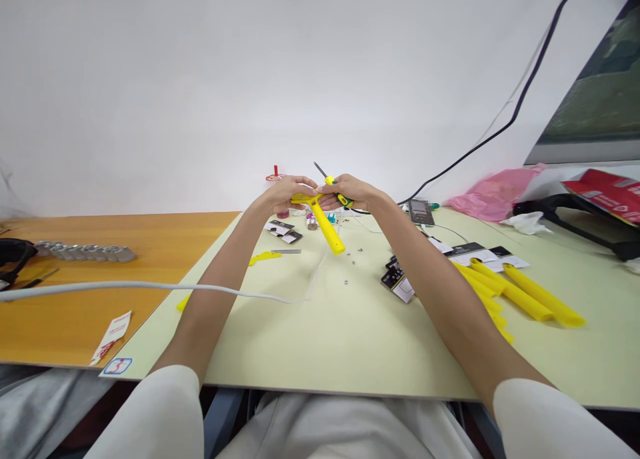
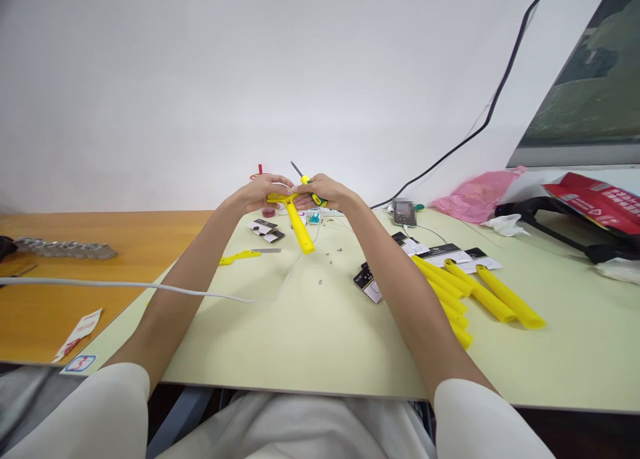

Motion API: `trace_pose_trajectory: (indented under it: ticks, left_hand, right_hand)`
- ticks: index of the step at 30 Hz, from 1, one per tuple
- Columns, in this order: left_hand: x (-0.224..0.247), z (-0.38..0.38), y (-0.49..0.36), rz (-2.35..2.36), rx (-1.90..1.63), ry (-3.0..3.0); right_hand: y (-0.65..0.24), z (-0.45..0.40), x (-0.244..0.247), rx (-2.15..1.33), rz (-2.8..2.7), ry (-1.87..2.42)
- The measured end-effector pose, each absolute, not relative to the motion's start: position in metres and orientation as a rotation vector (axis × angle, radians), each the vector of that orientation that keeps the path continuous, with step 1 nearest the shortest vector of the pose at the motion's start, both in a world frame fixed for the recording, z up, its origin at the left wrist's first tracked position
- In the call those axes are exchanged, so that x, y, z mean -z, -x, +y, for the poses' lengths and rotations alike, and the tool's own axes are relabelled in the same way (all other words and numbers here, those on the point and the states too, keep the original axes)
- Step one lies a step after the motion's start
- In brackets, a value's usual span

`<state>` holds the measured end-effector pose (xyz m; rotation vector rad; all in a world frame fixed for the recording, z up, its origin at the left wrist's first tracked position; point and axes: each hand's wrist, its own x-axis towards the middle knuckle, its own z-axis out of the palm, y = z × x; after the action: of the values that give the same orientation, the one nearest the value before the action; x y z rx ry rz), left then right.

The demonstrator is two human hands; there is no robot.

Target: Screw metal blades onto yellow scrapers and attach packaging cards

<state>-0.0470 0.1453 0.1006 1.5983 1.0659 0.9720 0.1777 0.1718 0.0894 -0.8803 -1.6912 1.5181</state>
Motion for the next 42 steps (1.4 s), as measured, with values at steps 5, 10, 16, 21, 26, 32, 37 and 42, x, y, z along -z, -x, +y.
trace_pose_trajectory:
  ticks: [5, 10, 16, 21, 26, 32, 37, 42]
  left_hand:
    - [-0.107, 0.141, 0.057, 0.978, -0.950, -1.632]
    - [-0.116, 0.137, 0.070, 0.961, -0.904, -1.678]
    - [-0.117, 0.139, 0.074, 0.975, -0.913, -1.681]
    - [-0.119, 0.138, 0.073, 0.954, -0.941, -1.697]
    - [-0.121, 0.136, 0.073, 0.947, -0.975, -1.738]
    - [-0.121, 0.132, 0.068, 0.959, -1.095, -1.846]
    - [-0.126, 0.125, 0.060, 0.881, -1.240, -1.925]
    - [-0.132, 0.117, 0.054, 0.835, -1.368, -1.956]
  right_hand:
    - [-0.175, 0.167, -0.094, -1.487, -1.657, 0.875]
    - [-0.176, 0.165, -0.096, -1.446, -1.613, 0.891]
    - [-0.178, 0.164, -0.099, -1.426, -1.603, 0.910]
    - [-0.180, 0.164, -0.101, -1.452, -1.619, 0.896]
    - [-0.181, 0.164, -0.100, -1.465, -1.642, 0.871]
    - [-0.185, 0.164, -0.103, -1.437, -1.636, 0.783]
    - [-0.189, 0.157, -0.111, -1.326, -1.632, 0.693]
    - [-0.193, 0.149, -0.121, -1.213, -1.683, 0.612]
